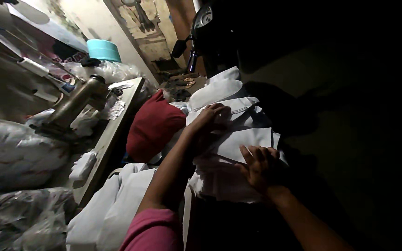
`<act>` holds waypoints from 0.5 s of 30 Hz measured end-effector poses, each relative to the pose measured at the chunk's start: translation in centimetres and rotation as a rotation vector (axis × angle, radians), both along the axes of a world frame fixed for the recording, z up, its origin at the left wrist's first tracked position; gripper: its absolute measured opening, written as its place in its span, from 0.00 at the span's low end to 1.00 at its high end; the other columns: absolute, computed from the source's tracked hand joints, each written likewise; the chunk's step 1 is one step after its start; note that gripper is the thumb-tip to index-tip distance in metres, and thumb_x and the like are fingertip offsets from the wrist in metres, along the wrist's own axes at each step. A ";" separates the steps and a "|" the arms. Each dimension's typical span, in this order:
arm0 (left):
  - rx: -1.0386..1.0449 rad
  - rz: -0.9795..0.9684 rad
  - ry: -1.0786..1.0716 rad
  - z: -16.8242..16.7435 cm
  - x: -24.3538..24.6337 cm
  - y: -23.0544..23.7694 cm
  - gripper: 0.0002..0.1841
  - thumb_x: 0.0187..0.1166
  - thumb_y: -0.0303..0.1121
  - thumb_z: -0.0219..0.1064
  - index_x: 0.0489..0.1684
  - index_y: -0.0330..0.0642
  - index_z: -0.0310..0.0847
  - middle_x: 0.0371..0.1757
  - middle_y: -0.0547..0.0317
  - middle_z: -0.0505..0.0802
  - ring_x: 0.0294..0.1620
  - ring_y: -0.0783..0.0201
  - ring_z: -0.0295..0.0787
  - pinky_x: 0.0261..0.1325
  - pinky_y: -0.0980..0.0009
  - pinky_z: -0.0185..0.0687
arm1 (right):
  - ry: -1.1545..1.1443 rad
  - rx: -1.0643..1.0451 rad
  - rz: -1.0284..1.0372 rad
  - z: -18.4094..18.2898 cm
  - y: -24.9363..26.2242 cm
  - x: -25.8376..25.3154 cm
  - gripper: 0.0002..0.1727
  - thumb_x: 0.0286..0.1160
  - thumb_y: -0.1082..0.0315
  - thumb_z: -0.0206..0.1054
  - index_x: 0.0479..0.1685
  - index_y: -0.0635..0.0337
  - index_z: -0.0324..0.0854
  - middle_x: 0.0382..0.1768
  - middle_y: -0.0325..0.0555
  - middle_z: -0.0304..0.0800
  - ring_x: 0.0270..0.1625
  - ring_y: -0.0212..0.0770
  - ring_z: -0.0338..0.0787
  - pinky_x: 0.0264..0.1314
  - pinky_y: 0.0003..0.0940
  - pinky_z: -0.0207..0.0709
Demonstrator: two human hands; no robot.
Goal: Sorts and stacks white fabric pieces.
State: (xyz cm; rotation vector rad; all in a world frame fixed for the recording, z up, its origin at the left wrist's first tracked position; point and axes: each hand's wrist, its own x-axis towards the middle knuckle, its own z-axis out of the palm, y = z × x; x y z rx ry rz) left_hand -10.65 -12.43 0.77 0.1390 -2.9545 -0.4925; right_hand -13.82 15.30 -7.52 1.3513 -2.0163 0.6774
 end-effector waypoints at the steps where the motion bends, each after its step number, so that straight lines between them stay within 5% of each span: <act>1: -0.023 -0.029 0.023 -0.3 0.1 -0.2 0.36 0.64 0.43 0.84 0.77 0.48 0.80 0.77 0.48 0.83 0.80 0.44 0.74 0.81 0.44 0.68 | 0.001 -0.007 -0.002 -0.1 0.0 0.0 0.40 0.87 0.33 0.35 0.65 0.50 0.86 0.49 0.50 0.91 0.54 0.54 0.86 0.66 0.54 0.68; 9: -0.252 0.026 0.088 -1.0 0.0 1.6 0.19 0.84 0.34 0.61 0.72 0.44 0.80 0.72 0.49 0.87 0.74 0.45 0.82 0.74 0.47 0.77 | -0.028 0.026 0.017 0.1 0.1 0.1 0.38 0.86 0.34 0.41 0.66 0.52 0.87 0.49 0.51 0.93 0.53 0.56 0.89 0.64 0.58 0.72; 15: -0.158 0.005 0.113 -0.5 0.5 1.6 0.19 0.81 0.28 0.65 0.71 0.38 0.81 0.73 0.48 0.87 0.76 0.46 0.81 0.79 0.50 0.74 | -0.006 -0.018 0.009 -0.1 -0.1 0.0 0.39 0.86 0.34 0.39 0.64 0.51 0.87 0.48 0.50 0.92 0.52 0.54 0.88 0.64 0.56 0.71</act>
